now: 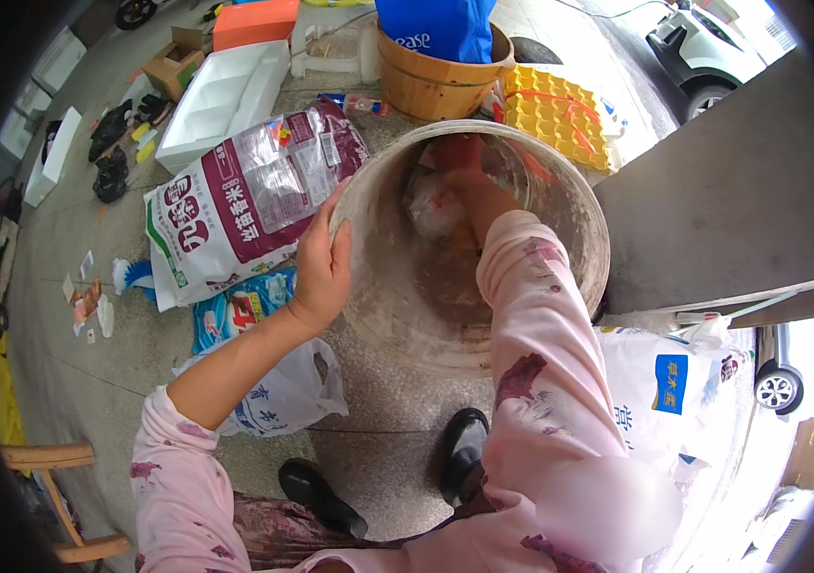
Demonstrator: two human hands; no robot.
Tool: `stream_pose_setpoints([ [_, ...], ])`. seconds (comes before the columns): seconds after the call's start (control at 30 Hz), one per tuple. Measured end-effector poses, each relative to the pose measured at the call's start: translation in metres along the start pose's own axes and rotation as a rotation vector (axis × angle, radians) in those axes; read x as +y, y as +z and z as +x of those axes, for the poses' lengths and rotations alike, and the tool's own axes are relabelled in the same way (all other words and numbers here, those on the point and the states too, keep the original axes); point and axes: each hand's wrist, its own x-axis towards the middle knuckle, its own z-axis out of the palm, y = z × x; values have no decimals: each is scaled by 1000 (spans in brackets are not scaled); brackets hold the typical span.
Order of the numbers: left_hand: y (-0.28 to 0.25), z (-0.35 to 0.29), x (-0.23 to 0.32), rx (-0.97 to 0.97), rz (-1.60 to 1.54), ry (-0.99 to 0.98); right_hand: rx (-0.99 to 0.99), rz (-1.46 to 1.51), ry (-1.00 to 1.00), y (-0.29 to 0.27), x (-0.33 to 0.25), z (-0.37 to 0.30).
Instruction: The person sorts through various items on the floor of a storage room, placing objects into a white bucket and different bags. They handle a red lid, a hand brush, a blue and white scrubber, a hand saw, and yellow egg cartons, eventually moving a wooden bench aside.
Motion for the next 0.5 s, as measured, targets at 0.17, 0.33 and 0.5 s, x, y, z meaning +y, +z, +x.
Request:
stream_pose_setpoints([
  [0.17, 5, 5, 3, 42, 29, 20, -105, 24, 17, 1, 11, -34],
  [0.33, 6, 17, -7, 109, 51, 14, -380, 97, -74, -44, -2, -81],
  [0.5, 14, 21, -5, 114, 44, 51, -525, 349, -237, -31, 17, -104],
])
